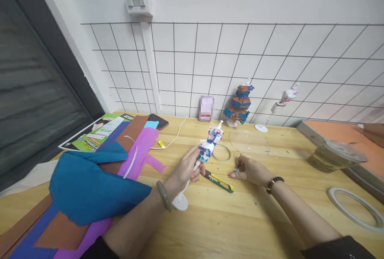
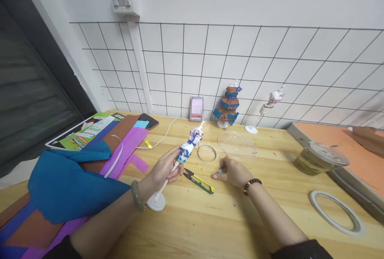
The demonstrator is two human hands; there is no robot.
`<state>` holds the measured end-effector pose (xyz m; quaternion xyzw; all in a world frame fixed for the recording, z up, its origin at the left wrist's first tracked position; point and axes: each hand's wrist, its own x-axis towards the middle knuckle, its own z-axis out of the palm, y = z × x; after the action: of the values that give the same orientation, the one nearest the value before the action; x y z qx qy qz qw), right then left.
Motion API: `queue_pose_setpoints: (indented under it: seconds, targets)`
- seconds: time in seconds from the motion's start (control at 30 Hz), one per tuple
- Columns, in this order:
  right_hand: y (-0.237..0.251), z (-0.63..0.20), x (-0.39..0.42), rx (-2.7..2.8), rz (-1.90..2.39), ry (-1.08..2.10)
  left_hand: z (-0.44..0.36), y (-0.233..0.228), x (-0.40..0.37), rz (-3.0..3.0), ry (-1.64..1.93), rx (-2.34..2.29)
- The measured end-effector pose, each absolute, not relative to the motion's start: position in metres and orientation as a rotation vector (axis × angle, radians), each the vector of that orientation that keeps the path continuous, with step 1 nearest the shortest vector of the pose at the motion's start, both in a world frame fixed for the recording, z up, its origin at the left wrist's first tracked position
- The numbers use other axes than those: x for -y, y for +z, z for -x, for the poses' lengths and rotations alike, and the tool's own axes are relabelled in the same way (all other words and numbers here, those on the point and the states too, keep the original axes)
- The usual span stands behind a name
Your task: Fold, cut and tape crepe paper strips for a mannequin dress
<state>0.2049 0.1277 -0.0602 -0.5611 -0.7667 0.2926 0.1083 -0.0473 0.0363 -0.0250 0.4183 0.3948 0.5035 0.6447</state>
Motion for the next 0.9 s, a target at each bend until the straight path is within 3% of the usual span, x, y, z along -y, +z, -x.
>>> queue_pose_setpoints:
  seconds: [0.37,0.9]
  targets:
    - [-0.054,-0.237,-0.106,1.848,1.596,0.979,0.048,-0.021,-0.036,-0.941,1.178,-0.913]
    - [-0.074,-0.219,-0.143,1.784,1.706,0.892,0.049,-0.018,-0.037,-0.926,1.158,-0.959]
